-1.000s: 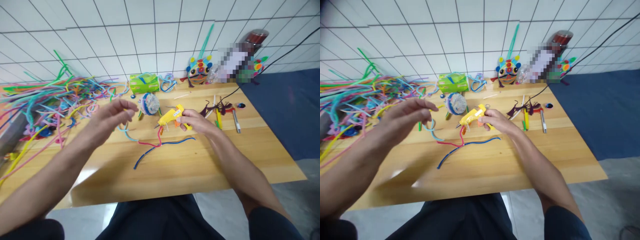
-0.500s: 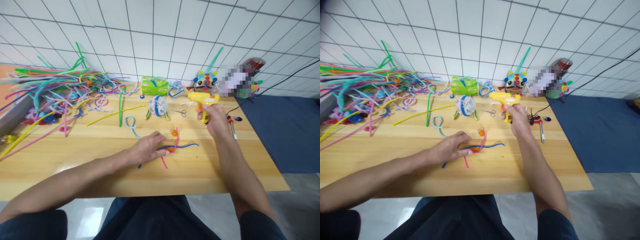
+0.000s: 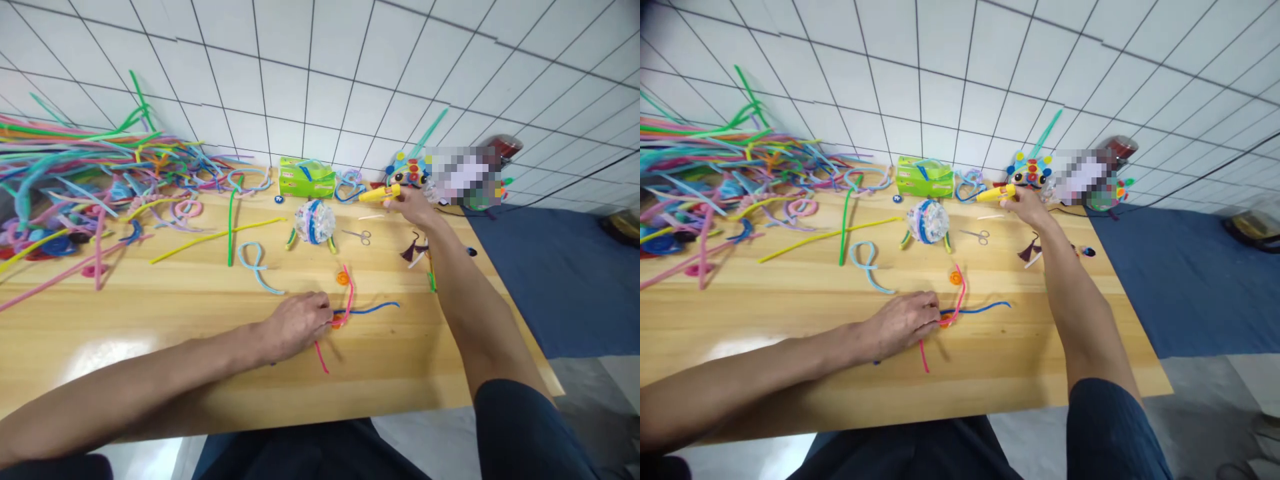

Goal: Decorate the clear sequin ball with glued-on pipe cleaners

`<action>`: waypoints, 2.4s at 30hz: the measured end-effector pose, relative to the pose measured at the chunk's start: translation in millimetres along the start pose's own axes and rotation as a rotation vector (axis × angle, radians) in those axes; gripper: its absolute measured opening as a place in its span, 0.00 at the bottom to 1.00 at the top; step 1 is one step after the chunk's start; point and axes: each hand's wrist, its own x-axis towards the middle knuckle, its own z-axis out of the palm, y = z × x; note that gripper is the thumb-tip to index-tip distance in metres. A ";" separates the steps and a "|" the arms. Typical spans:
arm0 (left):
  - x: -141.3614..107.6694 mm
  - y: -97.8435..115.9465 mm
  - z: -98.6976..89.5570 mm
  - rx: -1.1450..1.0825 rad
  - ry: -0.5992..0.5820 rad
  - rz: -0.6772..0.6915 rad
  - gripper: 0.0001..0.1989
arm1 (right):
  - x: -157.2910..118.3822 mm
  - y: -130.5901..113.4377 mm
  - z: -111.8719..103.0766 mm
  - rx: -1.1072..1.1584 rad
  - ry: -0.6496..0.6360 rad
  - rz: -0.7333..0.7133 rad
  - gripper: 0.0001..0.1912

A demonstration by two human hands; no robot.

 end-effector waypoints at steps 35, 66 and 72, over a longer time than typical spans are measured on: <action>-6.6 -21.2 -81.1 -1.520 0.212 -0.299 0.20 | -161.0 -161.0 65.8 0.412 -0.380 -0.067 0.21; -0.9 -52.0 -71.6 -1.386 0.409 -0.121 0.21 | -166.5 -153.5 103.5 0.402 -0.076 0.037 0.15; 2.6 -56.5 -71.5 -1.199 0.443 -0.251 0.28 | -170.8 -157.2 103.5 0.410 -0.146 -0.008 0.15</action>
